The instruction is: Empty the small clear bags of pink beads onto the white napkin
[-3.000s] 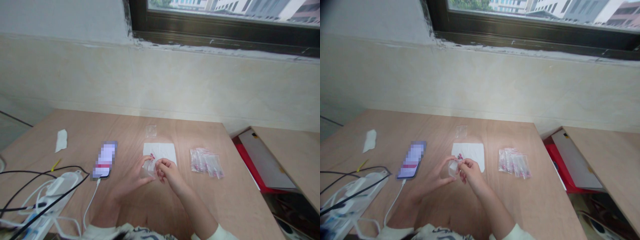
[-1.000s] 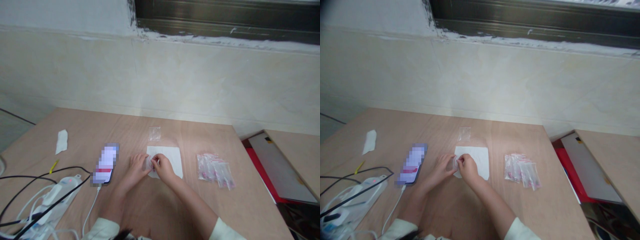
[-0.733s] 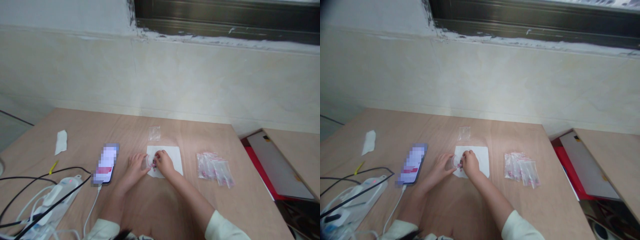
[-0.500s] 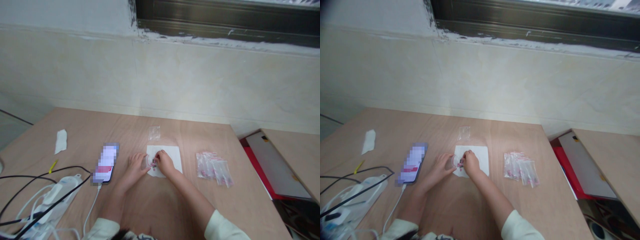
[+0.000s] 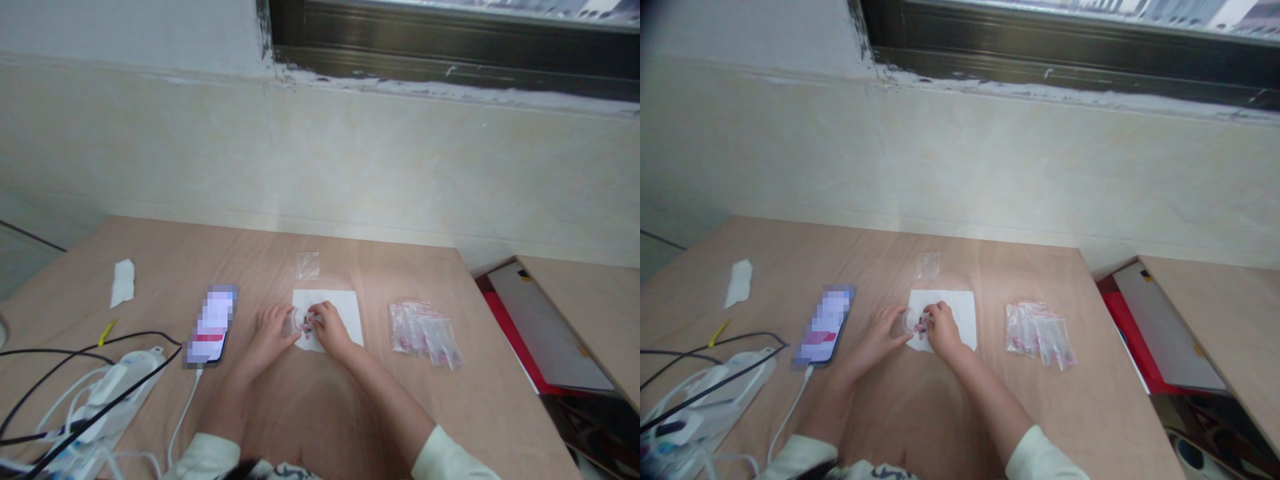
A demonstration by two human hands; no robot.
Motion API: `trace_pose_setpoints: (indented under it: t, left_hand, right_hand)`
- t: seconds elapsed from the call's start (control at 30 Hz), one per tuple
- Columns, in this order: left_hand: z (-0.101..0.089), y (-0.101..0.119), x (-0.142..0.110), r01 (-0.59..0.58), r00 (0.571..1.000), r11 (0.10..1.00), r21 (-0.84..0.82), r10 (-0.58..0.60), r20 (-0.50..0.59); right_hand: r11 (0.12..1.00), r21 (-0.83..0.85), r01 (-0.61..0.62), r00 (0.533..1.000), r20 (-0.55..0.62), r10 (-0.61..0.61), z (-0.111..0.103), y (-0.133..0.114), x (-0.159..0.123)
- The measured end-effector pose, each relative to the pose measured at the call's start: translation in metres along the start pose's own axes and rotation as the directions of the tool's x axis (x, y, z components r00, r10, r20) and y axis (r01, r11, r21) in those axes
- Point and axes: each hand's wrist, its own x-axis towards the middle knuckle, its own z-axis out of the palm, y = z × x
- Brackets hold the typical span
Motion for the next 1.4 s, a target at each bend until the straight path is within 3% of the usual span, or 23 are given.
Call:
trace_pose_setpoints:
  t: [0.17,0.37,0.5,0.63,0.83,1.1,1.4]
  left_hand:
    - [0.0,-0.003,-0.003,0.01,1.0,1.0,0.0,-0.01,-0.016]
    - [0.008,-0.006,-0.002,-0.004,1.0,1.0,0.016,0.005,-0.016]
    - [0.012,-0.006,0.0,-0.026,1.0,0.999,0.025,0.026,-0.015]
    - [0.008,-0.006,-0.001,-0.007,1.0,1.0,0.029,0.007,-0.023]
    - [0.001,-0.006,-0.006,0.004,1.0,1.0,0.018,-0.004,-0.021]
    - [0.005,-0.005,-0.003,0.012,1.0,1.0,0.017,-0.011,-0.019]
    - [0.01,-0.009,0.0,-0.016,1.0,1.0,0.01,0.017,-0.022]
  right_hand:
    - [0.996,-0.068,0.056,0.997,0.061,-0.052,0.003,0.01,0.004]
    - [1.0,-0.004,0.012,0.998,-0.059,-0.012,-0.002,0.002,0.001]
    - [0.992,0.126,0.023,0.999,-0.049,-0.017,-0.003,-0.012,-0.003]
    - [0.998,0.043,-0.043,0.997,-0.066,0.046,-0.002,-0.012,-0.003]
    - [0.996,-0.074,-0.056,0.996,0.069,0.062,-0.002,-0.005,0.001]
    - [0.986,-0.166,-0.031,0.985,0.161,0.059,-0.005,-0.01,0.003]
    - [0.995,0.089,-0.043,0.999,-0.005,0.044,-0.006,0.0,0.005]
